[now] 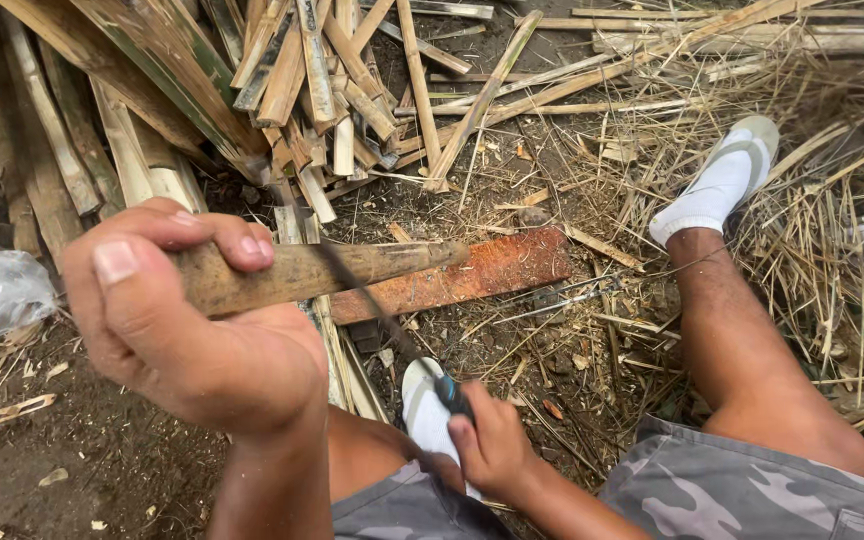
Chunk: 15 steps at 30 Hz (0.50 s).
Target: The person uses a knife to sharpen the ends of multiple bamboo sticks. They repeatedly pick up sticks from a pile, hold them against a rusty metal bar, and scrape the knife along the bamboo to create a point, then place the sharpened sticks back into the pile.
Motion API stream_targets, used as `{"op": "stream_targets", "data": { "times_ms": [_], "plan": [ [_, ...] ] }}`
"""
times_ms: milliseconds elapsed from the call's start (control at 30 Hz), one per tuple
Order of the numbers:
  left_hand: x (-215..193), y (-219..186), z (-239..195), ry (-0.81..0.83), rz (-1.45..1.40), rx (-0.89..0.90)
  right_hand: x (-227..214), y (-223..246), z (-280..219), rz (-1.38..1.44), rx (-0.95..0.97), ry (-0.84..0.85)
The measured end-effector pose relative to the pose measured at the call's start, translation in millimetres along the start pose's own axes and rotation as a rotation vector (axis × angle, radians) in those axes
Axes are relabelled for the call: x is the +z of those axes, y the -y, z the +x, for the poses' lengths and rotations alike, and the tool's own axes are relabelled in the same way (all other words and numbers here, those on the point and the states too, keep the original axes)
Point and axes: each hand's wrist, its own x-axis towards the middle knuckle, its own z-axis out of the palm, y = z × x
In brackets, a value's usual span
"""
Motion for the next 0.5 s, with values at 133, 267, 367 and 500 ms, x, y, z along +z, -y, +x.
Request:
{"op": "stream_targets", "data": {
  "times_ms": [133, 267, 367, 500],
  "plan": [
    [3.5, 1.6, 5.6, 0.012, 0.03, 0.043, -0.2, -37.8, 40.5, -0.124, 0.436, -0.036],
    [8.5, 2.8, 1.1, -0.004, 0.069, 0.071, -10.7, -11.6, 2.7, -0.028, 0.153, 0.003],
    [12.3, 6.8, -10.1, -0.032, 0.132, 0.086, 8.3, -22.7, 4.0, -0.015, 0.121, -0.042],
    [22.1, 11.6, -9.2, -0.026, 0.148, 0.142, 11.6, -63.0, 28.4, -0.143, 0.282, -0.127]
  ]
}}
